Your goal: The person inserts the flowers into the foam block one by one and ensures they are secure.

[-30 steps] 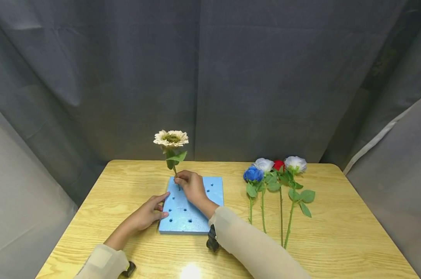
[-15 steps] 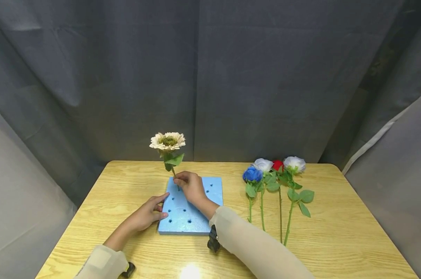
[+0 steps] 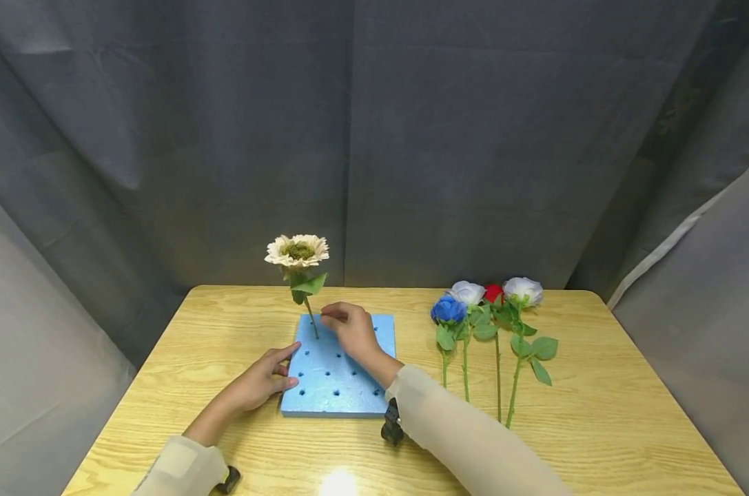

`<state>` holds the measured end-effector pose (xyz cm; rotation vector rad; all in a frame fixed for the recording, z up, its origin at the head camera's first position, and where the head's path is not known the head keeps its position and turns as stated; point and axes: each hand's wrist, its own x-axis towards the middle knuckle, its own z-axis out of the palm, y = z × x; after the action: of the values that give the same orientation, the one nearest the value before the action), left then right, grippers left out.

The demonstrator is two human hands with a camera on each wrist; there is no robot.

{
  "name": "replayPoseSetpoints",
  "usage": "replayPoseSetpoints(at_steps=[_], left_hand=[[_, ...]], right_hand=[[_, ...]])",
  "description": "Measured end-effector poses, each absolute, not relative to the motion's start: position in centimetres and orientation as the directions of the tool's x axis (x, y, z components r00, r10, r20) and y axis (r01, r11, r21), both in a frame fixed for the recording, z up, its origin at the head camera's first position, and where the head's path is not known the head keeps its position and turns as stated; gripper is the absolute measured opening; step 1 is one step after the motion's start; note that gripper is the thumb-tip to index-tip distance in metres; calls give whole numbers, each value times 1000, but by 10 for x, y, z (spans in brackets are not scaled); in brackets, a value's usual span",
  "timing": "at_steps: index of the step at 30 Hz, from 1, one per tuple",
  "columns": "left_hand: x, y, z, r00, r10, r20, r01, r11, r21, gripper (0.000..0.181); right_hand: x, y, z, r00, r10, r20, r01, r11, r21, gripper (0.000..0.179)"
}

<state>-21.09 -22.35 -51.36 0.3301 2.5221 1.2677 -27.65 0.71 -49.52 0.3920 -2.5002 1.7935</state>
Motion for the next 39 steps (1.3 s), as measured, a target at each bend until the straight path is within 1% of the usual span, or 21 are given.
replayPoseSetpoints(at_steps=[8,13,19,27,31,39], left_hand=[[-210,-224,-513,-926,345,-155,79,576,814,70],[-209,-225,-511,-925,348,-151,81,569,818,70],[-209,-225,-512,-923,353,-150,89,576,813,71],[-210,-225,-513,-918,371,-137,110,573,812,71],[-209,-224,-513,-921,364,-141,105,578,809,71],[-210,-224,-515,-926,348,-148,90,582,808,71]], right_hand=[[-275,27,-501,-963,-189,191,-237,258,-937,21],[-269,40,-497,-962,-216,170,-218,224,-950,28],[-259,53,-494,-961,-238,142,-195,218,-956,31],[-245,66,-496,-951,-274,142,-200,197,-960,33],[-238,72,-497,-956,-264,127,-184,206,-961,34],[-228,81,-498,-963,-236,130,-183,219,-958,30]])
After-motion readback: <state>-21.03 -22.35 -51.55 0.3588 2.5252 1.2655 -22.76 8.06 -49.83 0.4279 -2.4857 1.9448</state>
